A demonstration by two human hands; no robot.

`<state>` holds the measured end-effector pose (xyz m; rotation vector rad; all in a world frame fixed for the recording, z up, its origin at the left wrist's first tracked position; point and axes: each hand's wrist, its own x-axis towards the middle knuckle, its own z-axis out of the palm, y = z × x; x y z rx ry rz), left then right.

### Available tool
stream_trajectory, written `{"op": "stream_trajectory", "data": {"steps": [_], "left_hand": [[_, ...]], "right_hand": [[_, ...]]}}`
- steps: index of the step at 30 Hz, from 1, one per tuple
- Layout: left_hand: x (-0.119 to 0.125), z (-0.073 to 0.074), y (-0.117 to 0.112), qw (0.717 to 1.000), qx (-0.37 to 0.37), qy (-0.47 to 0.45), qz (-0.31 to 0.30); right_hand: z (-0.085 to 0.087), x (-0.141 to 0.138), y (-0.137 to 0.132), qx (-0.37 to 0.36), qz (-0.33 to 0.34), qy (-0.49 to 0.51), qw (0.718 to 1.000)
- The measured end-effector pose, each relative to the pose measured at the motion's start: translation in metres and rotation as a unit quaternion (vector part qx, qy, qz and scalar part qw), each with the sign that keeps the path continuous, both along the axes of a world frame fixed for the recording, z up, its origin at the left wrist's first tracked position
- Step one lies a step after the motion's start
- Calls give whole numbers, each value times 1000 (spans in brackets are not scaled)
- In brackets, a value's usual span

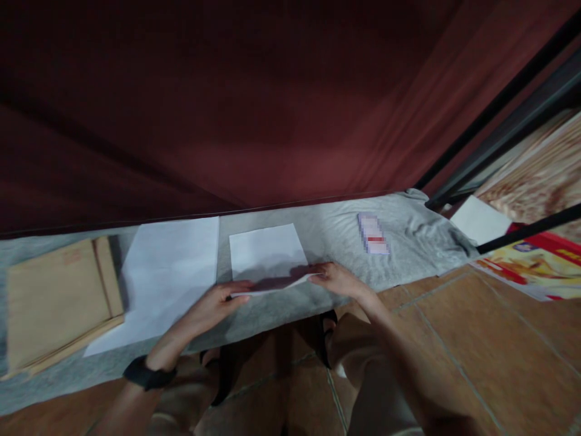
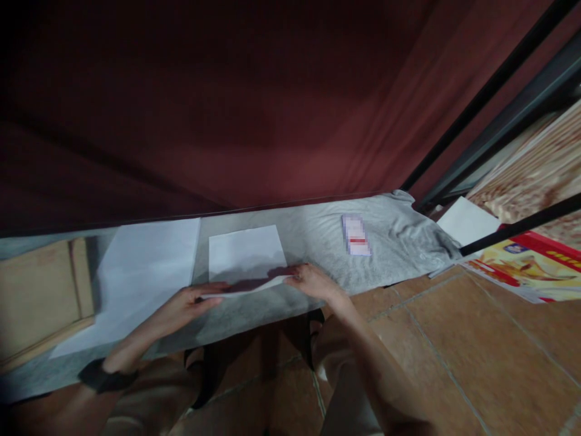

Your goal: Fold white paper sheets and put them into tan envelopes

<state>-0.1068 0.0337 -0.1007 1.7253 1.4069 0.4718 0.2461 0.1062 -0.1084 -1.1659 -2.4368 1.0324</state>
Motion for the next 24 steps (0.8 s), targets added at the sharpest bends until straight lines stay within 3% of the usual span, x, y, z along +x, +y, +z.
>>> {"op": "stream_trajectory", "data": {"steps": [4,12,18,24], "left_hand": [[3,-10,7,989,-46,-44,134],[7,1,9,959,-121,-183,177],[13,-7,14,939,-60,-165,296],[19,-15,29,946,19,-20,323]], "right_hand": [[-6,-12,10,-29,-107,-67,992],[-16,-27,29,-73,-133,5,988],[-18,-37,37,-44,-175,-46,982],[-12,-54,42,2,-208,-161,965]]}}
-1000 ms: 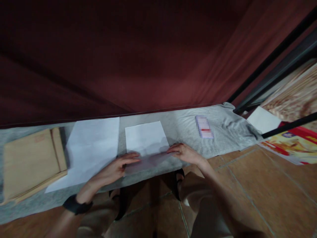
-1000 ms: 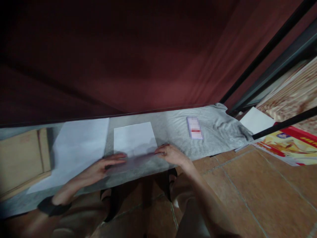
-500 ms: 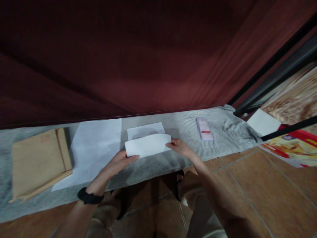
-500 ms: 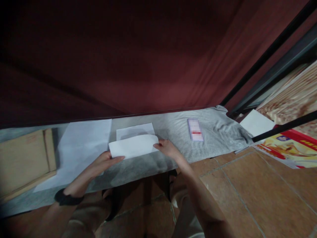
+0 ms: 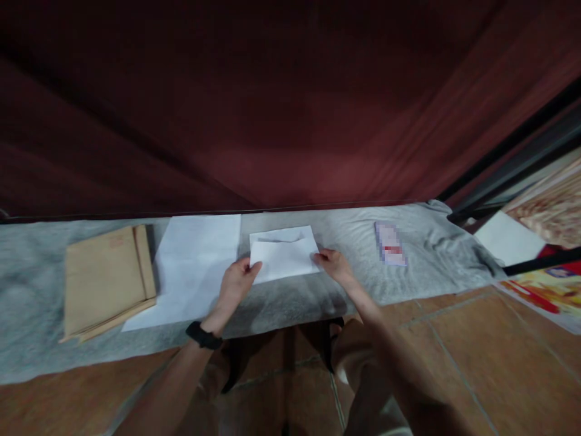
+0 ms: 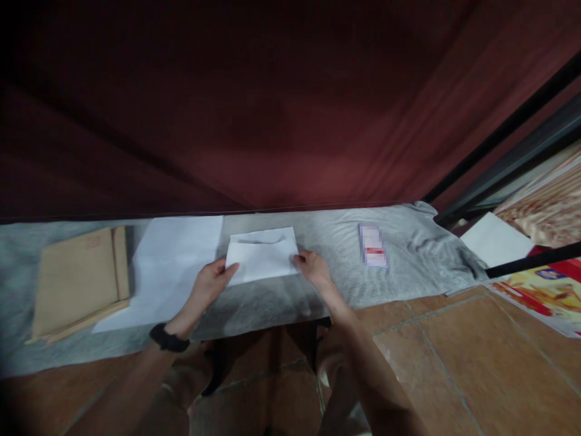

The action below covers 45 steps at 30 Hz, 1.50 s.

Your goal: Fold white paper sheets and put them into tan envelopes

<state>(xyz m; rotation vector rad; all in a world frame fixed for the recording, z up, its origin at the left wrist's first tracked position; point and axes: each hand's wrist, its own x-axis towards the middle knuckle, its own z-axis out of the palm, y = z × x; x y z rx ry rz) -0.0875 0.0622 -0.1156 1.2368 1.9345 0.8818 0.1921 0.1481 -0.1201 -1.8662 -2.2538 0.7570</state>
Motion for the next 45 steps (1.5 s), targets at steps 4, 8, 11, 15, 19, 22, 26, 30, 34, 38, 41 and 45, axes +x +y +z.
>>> {"op": "stream_trajectory", "data": {"steps": [4,8,11,15,19,22,26,30,34,38,41,45], "left_hand": [[2,3,10,995,-22,99,5],[3,3,18,988,-51,146,13],[1,0,20,989,-47,142,12],[-3,-4,16,996,-32,86,12],[-8,-11,11,1000,-8,-11,-8],[-11,-17,11,1000,-10,-15,-16],[-10,-16,16,995,-42,86,-18],[-3,-3,17,977,-90,189,-32],[5,11,18,954,-138,265,-32],[12,18,17,942,-151,296,-39],[14,20,16,937,-150,315,-35],[16,20,15,933,-149,326,-35]], "right_hand": [[2,-10,3,13,-17,-50,999],[3,-17,6,14,-27,-75,997],[4,-18,7,8,-31,-84,996],[6,-20,7,8,-36,-97,995],[8,-23,6,8,-39,-107,993],[9,-25,6,13,-45,-109,993],[10,-28,7,19,-59,-114,992],[9,-29,7,24,-63,-119,991],[9,-31,7,40,-69,-126,989],[6,-34,7,55,-76,-142,985],[3,-37,6,81,-80,-152,982],[-2,-39,7,102,-82,-157,979]]}}
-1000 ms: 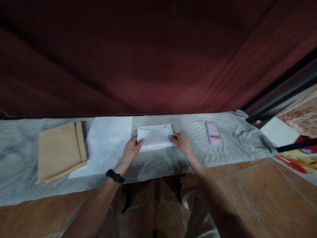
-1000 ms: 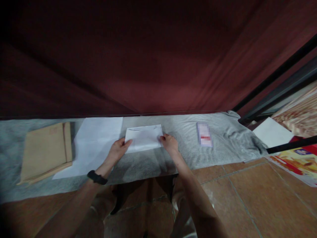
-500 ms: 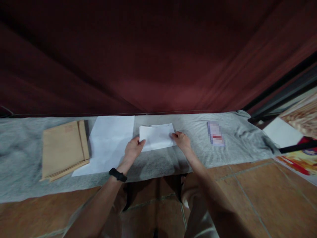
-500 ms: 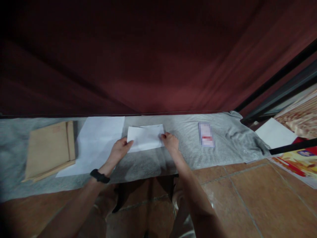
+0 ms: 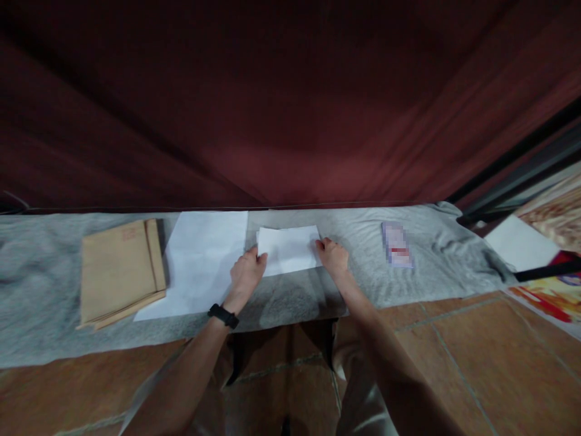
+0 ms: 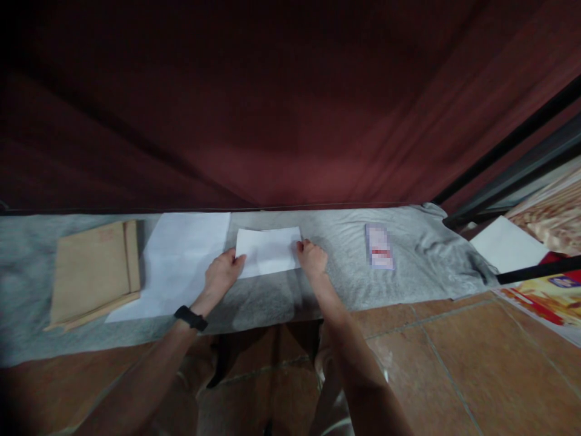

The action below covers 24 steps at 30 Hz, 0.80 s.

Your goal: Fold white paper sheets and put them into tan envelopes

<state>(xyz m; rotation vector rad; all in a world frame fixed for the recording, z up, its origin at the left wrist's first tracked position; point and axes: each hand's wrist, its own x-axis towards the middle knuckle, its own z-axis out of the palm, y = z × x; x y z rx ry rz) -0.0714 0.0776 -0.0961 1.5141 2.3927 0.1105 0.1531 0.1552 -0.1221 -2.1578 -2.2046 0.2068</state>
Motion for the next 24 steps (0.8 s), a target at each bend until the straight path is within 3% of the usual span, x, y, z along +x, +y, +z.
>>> {"op": "stream_trajectory", "data": {"steps": [12,17,21,24], "left_hand": [[10,1,-2,999,8,53,-9],[10,-5,-3,997,26,73,-16],[8,-9,-2,997,33,72,-19],[7,-10,-1,997,30,63,-18]], "right_hand": [[-1,-3,0,4,2,-3,1000],[0,-4,0,3,-2,-5,1000],[5,-3,-1,37,5,1,999],[8,-6,-2,73,47,27,996]]}}
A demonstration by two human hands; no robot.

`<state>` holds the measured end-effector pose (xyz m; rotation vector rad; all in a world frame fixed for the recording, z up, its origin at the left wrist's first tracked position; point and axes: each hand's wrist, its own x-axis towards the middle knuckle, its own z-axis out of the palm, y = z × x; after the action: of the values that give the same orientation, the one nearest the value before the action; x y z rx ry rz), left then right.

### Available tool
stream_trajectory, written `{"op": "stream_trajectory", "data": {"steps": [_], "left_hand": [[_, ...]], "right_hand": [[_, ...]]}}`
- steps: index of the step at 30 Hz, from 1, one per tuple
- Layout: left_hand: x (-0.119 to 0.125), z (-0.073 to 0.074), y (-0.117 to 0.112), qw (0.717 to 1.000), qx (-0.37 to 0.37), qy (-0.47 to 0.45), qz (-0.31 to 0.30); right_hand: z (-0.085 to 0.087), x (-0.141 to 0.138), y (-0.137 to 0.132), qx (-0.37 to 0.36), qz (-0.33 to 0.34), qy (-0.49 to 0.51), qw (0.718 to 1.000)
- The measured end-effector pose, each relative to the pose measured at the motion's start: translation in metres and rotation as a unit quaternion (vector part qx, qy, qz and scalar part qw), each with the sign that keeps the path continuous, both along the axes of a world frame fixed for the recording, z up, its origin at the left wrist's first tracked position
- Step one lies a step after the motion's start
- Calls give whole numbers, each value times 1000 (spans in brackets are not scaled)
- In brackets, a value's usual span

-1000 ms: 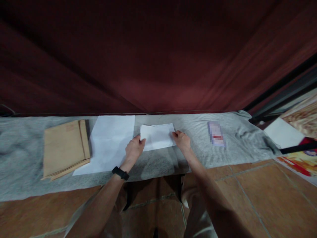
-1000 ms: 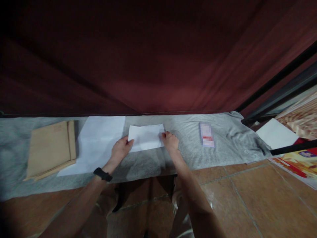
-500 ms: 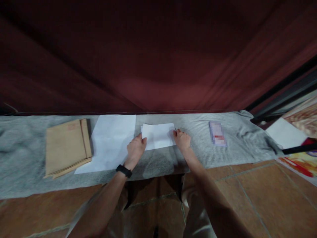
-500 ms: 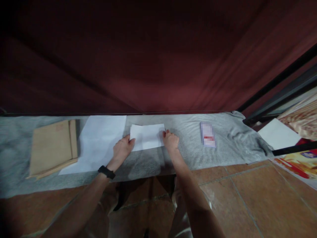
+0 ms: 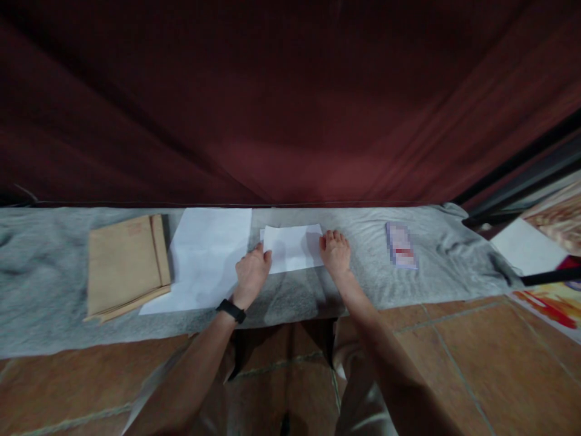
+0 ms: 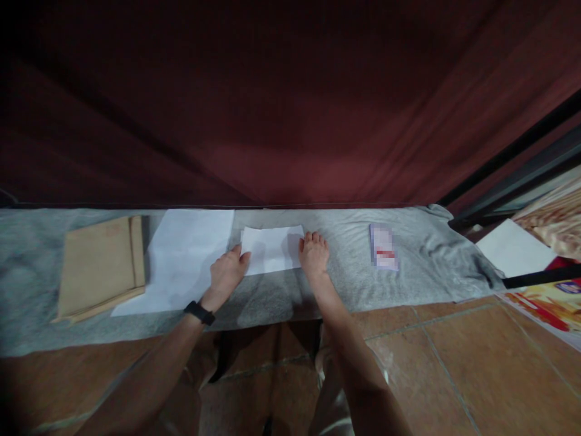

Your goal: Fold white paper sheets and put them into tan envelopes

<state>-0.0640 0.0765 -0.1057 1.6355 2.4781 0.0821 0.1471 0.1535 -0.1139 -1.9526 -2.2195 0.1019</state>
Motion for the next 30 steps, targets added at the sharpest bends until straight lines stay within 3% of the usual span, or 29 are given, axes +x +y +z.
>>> {"op": "stream_trajectory", "data": {"steps": [6,10,20,30], "left_hand": [[-1,-1,1,1000,-2,3,-2],[-1,-2,1,1000,-5,3,-7],[0,7,0,1000,-22,-8,2],[6,10,-6,1000,20,20,-7]], "right_hand": [[-13,-26,-15,25,187,115,975],[-26,-40,-28,14,240,111,964],[-37,-45,-36,14,225,51,973],[-41,-46,-36,10,214,34,976]]}}
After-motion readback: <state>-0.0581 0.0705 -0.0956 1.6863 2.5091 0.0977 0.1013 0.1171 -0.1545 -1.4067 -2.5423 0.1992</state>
